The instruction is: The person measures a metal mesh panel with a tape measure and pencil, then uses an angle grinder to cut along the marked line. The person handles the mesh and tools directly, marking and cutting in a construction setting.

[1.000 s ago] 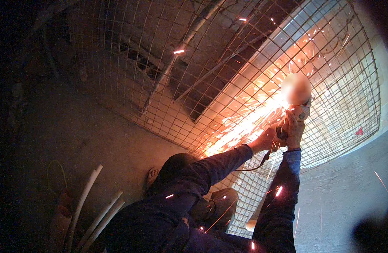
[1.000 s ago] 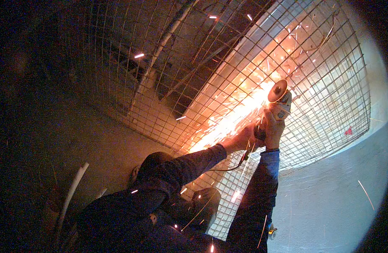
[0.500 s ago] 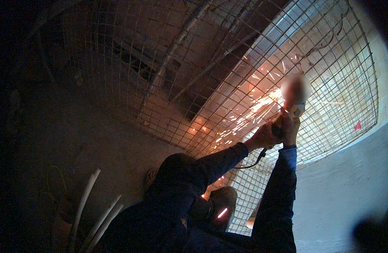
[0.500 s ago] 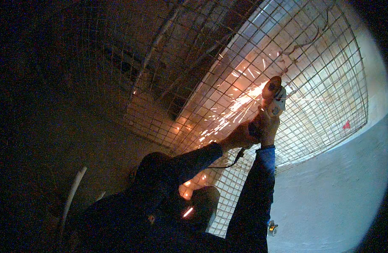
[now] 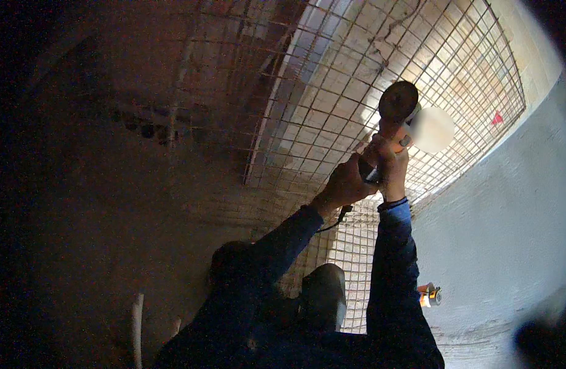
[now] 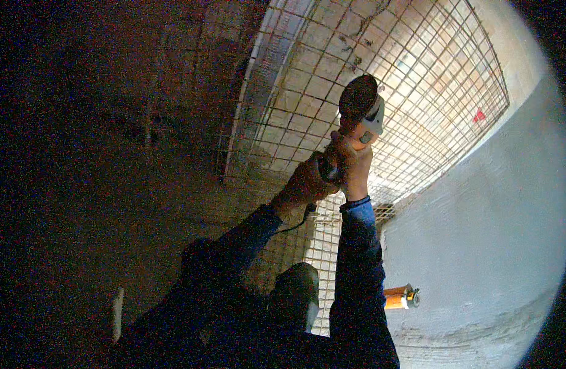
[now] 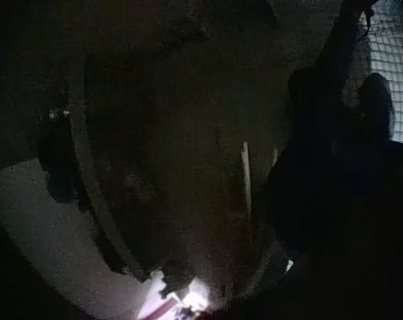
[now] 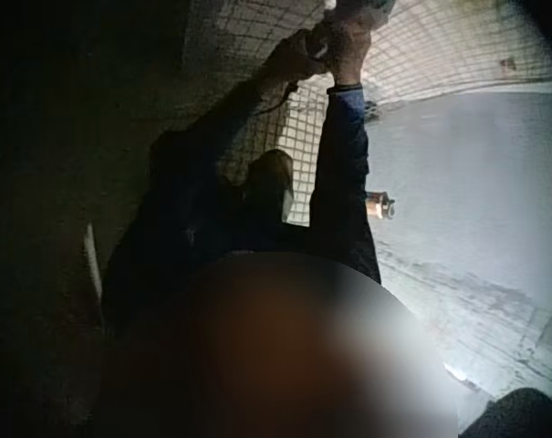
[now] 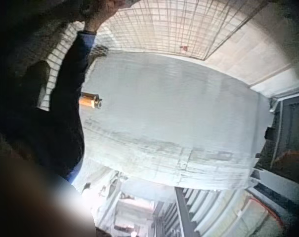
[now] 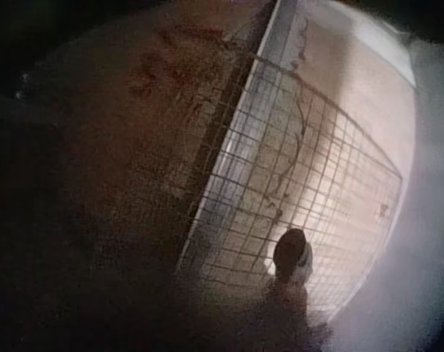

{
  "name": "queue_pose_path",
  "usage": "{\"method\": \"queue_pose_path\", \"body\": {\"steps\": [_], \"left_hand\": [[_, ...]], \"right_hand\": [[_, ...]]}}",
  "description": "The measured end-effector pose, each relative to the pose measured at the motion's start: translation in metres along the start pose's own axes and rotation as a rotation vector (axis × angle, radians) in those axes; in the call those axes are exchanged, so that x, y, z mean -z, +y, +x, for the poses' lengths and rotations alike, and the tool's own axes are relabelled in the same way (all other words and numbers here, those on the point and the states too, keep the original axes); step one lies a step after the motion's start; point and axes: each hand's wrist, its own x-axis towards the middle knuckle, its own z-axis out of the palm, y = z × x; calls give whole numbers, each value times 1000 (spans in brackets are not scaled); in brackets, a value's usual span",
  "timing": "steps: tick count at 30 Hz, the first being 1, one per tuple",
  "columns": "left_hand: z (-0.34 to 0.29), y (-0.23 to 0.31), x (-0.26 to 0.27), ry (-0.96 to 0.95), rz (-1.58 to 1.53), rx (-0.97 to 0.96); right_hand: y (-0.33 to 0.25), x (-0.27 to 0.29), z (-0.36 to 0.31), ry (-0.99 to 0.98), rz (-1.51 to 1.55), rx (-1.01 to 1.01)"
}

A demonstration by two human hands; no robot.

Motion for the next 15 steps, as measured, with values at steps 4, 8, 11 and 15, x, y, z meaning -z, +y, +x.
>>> {"method": "queue_pose_path", "body": {"steps": [4, 8, 11, 15], "left_hand": [[0, 15, 6, -20, 20, 123], [3, 21, 4, -69, 27, 193], [-6, 21, 0, -123, 60, 283], [-26, 25, -5, -156, -5, 324]], "right_hand": [[-5, 3, 3, -31, -28, -78], [-6, 8, 1, 39, 11, -220], [-4, 12, -7, 86, 59, -359], [-9, 14, -22, 126, 62, -428]]}}
